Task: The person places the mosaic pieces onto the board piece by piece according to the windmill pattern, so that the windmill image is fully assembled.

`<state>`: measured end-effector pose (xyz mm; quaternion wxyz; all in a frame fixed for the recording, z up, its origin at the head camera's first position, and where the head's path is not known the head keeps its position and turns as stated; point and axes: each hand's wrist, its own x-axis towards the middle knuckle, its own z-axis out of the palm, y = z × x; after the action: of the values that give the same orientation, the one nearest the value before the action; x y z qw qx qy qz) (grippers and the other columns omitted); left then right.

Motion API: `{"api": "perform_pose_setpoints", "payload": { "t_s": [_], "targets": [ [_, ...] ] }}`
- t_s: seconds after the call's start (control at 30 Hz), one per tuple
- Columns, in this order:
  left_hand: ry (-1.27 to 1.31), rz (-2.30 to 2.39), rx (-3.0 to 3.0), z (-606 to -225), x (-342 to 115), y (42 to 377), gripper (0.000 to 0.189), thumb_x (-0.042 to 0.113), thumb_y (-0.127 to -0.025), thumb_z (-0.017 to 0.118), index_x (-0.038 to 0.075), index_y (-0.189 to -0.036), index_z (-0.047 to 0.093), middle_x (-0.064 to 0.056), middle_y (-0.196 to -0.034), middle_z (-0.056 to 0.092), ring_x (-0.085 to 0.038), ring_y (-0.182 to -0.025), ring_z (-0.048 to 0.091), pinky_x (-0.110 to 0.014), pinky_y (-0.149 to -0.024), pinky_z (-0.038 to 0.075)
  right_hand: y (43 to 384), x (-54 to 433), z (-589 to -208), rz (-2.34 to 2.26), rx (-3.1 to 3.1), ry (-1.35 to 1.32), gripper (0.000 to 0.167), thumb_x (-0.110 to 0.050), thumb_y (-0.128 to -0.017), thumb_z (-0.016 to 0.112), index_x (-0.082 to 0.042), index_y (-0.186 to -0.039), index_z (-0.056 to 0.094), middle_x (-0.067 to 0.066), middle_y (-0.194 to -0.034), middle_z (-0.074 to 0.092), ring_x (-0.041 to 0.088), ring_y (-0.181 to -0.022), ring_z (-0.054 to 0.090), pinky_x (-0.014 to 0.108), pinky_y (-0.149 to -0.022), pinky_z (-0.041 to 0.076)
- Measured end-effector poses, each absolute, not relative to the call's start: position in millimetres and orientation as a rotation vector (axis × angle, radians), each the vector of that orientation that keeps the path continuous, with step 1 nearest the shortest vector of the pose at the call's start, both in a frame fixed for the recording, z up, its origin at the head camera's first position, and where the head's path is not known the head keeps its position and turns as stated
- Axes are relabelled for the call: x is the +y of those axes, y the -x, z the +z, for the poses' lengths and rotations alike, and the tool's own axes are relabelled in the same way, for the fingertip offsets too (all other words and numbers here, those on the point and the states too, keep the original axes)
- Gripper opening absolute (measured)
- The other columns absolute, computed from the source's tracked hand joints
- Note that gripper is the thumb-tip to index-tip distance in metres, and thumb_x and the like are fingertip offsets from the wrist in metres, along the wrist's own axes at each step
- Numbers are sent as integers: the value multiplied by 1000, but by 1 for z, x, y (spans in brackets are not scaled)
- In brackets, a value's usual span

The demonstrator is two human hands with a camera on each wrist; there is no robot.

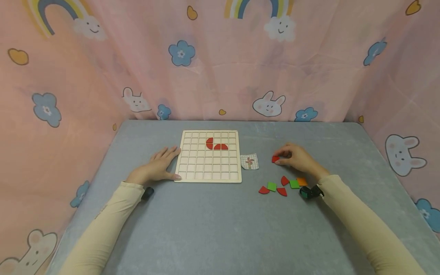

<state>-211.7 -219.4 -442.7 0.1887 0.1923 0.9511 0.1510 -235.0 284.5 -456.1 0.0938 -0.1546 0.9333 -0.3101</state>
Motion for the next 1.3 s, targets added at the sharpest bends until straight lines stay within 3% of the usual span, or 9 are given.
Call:
{"api": "perform_pose_setpoints", "payload": {
  "t_s": [0.23, 0.5, 0.67, 0.9, 1.3],
  "targets": [
    [-538, 425, 2676, -443, -220, 212, 109, 54, -81, 75, 13, -160, 12, -15, -169, 4, -45, -154, -1, -68, -119, 6, 237, 283, -458, -914, 2795, 457, 26, -25, -85, 79, -11, -106, 73, 8, -104, 62, 22, -90, 52, 31, -79, 43],
    [-533, 417, 2679, -442, -220, 212, 109, 54, -81, 74, 12, -160, 12, -16, -168, 5, -46, -154, 0, -69, -119, 7, 242, 292, -454, -958, 2666, 567, 38, -22, -86, 77, -13, -122, 71, 9, -113, 62, 22, -102, 53, 29, -86, 43],
    [-539, 419, 2681, -441, -219, 211, 108, 52, -81, 76, 12, -160, 13, -16, -168, 5, -45, -154, 1, -68, -119, 8, 249, 296, -449, -935, 2603, 601, 37, -18, -86, 77, -14, -123, 72, 10, -118, 64, 23, -106, 55, 28, -90, 45],
    [-552, 410, 2687, -441, -218, 212, 108, 51, -81, 76, 11, -160, 14, -16, -168, 6, -46, -154, 2, -68, -119, 9, 252, 295, -447, -933, 2590, 548, 32, -17, -85, 78, -13, -117, 74, 10, -113, 65, 19, -97, 52, 26, -83, 43],
    [-552, 414, 2689, -439, -218, 212, 108, 51, -81, 76, 9, -160, 15, -17, -168, 7, -47, -153, 2, -69, -119, 10, 251, 295, -451, -956, 2660, 529, 29, -21, -84, 80, -13, -111, 77, 9, -109, 68, 18, -94, 56, 22, -78, 45]
  ]
}}
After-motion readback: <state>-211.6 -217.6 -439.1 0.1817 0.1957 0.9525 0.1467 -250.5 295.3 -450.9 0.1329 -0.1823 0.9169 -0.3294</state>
